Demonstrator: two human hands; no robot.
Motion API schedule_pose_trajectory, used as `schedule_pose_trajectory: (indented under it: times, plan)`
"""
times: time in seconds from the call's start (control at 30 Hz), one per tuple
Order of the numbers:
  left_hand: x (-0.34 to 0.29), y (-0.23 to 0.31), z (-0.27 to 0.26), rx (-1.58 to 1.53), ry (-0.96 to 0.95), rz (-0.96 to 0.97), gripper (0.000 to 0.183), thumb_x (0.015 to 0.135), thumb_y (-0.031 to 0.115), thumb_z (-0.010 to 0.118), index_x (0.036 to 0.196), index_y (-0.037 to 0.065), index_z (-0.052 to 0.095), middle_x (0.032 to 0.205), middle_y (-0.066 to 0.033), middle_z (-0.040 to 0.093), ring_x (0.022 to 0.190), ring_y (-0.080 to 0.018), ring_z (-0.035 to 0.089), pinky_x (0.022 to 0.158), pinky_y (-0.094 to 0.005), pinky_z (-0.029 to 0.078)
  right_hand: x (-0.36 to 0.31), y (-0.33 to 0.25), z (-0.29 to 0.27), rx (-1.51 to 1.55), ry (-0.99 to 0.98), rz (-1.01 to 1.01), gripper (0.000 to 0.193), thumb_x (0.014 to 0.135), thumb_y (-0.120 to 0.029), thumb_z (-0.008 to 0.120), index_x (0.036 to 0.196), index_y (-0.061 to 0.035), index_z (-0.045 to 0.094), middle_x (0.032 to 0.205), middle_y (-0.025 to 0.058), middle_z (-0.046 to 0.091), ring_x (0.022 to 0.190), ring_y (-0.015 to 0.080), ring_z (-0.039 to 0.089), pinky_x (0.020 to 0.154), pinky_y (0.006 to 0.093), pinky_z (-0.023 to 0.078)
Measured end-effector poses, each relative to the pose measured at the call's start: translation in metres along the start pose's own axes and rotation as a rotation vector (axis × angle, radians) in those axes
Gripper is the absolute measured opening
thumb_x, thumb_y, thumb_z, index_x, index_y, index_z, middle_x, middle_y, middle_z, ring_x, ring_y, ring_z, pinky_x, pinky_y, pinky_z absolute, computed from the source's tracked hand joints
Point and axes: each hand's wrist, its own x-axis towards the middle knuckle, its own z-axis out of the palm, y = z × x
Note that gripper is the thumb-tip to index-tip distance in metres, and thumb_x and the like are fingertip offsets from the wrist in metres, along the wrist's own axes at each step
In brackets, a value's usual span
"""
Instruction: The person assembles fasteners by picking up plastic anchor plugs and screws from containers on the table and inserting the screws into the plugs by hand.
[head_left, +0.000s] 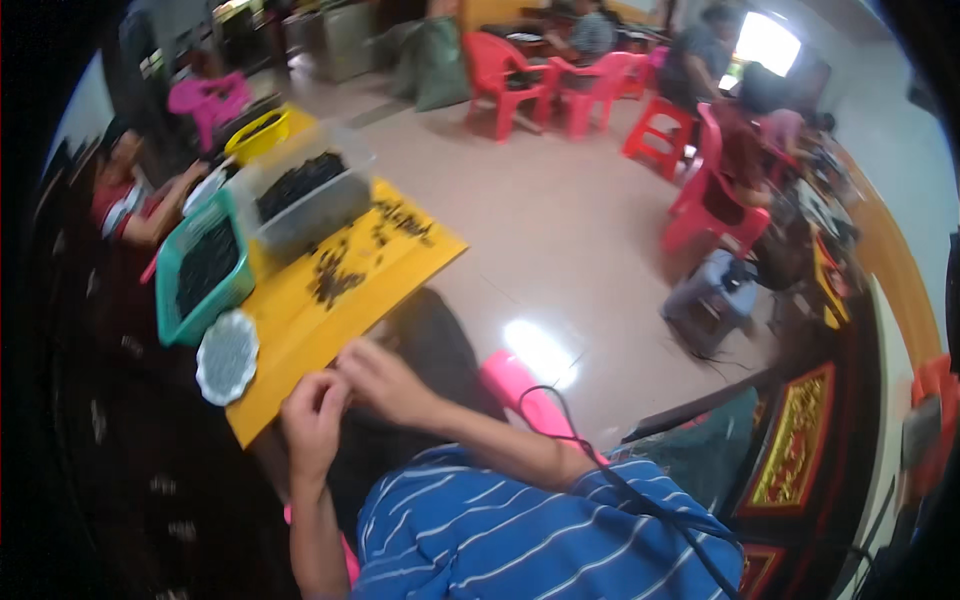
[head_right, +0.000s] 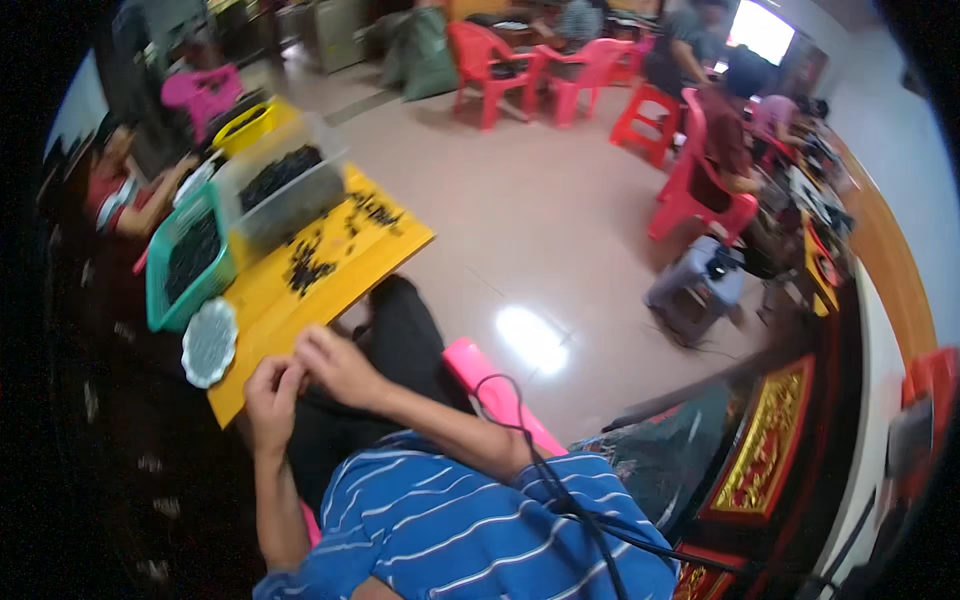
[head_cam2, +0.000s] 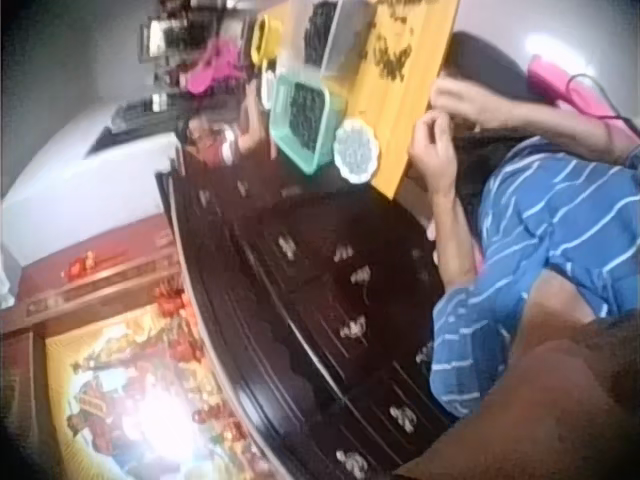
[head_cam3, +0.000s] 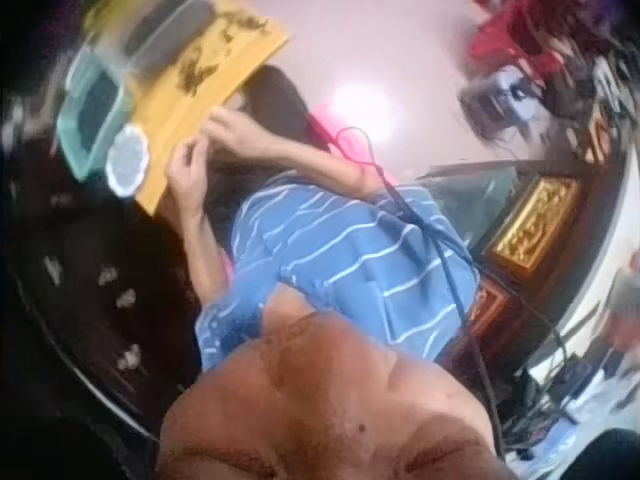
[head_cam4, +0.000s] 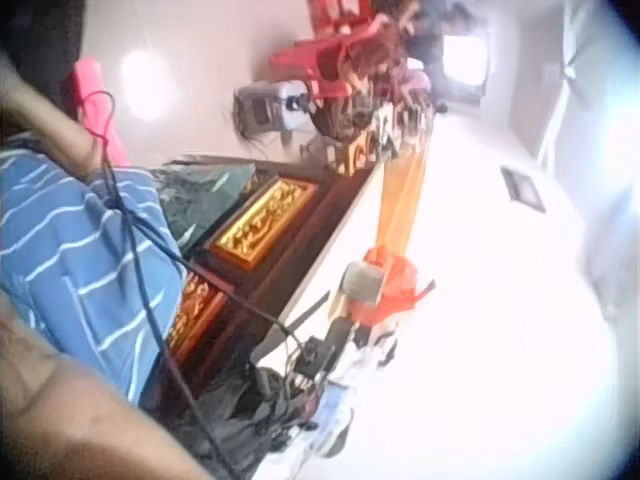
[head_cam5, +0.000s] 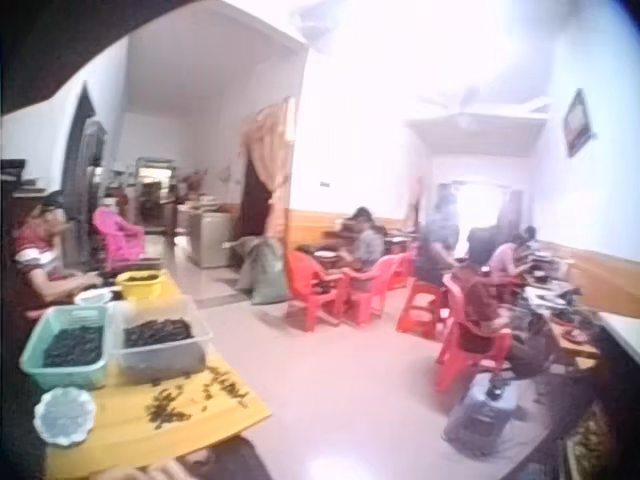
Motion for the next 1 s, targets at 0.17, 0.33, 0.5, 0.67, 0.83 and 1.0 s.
schedule_pose_trajectory:
  times: [0.17,0.33,0.5,0.67,0.83,1.0]
  plan:
    - [0.015,-0.016,0.017,-0.189,-0.050,-0.014,0.005,0.097,0.006,0.064,0.098,0.001,0.063,0.083,-0.0013,0.064,0.072,-0.0060,0.059,0.064,-0.0205,0.048,-0.002,-0.011,-0.016,0.136,0.021,0.086,0.019,0.106,-0.024,0.050,0.100,-0.0063,0.053,0.074,-0.0001,0.048,0.063,0.0093,0.047,0.058,0.0247,0.040]
    - [0.007,-0.009,0.012,-0.292,-0.060,-0.015,0.008,0.097,0.005,0.065,0.104,0.001,0.063,0.086,-0.0019,0.069,0.072,-0.0055,0.061,0.065,-0.0202,0.048,-0.002,-0.011,-0.006,0.348,-0.045,0.232,0.020,0.108,-0.032,0.049,0.104,-0.0115,0.049,0.075,-0.0048,0.046,0.059,0.0029,0.039,0.052,0.0190,0.030]
    - [0.002,-0.011,0.009,-0.206,-0.062,0.031,0.013,0.095,0.000,0.065,0.108,-0.001,0.062,0.089,-0.0040,0.070,0.079,-0.0077,0.067,0.071,-0.0210,0.052,-0.001,-0.010,-0.004,0.319,-0.020,0.214,0.020,0.108,-0.031,0.050,0.103,-0.0121,0.049,0.080,-0.0062,0.045,0.061,0.0019,0.038,0.052,0.0185,0.030]
    - [0.004,-0.006,0.013,-0.004,-0.007,0.104,0.011,0.090,-0.001,0.069,0.099,0.001,0.063,0.081,-0.0004,0.067,0.067,-0.0051,0.062,0.062,-0.0200,0.050,-0.002,-0.004,-0.004,0.121,0.035,0.115,0.019,0.108,-0.029,0.049,0.104,-0.0107,0.051,0.082,-0.0048,0.047,0.063,0.0023,0.042,0.053,0.0191,0.035]
    - [0.008,-0.004,0.015,0.162,-0.044,0.153,0.013,0.088,0.004,0.073,0.097,0.001,0.064,0.077,0.0022,0.065,0.066,-0.0030,0.059,0.061,-0.0196,0.049,0.001,0.008,-0.004,0.061,0.107,0.052,0.021,0.108,-0.029,0.050,0.102,-0.0095,0.052,0.081,-0.0041,0.047,0.063,0.0037,0.043,0.054,0.0205,0.038]
    - [0.032,-0.047,0.001,-0.165,-0.014,0.039,0.016,0.092,0.007,0.072,0.104,-0.001,0.066,0.088,0.0009,0.068,0.070,-0.0039,0.061,0.065,-0.0210,0.051,0.003,0.001,-0.009,0.369,0.072,0.275,0.019,0.107,-0.029,0.050,0.100,-0.0110,0.049,0.075,-0.0021,0.046,0.059,0.0048,0.039,0.052,0.0202,0.033]
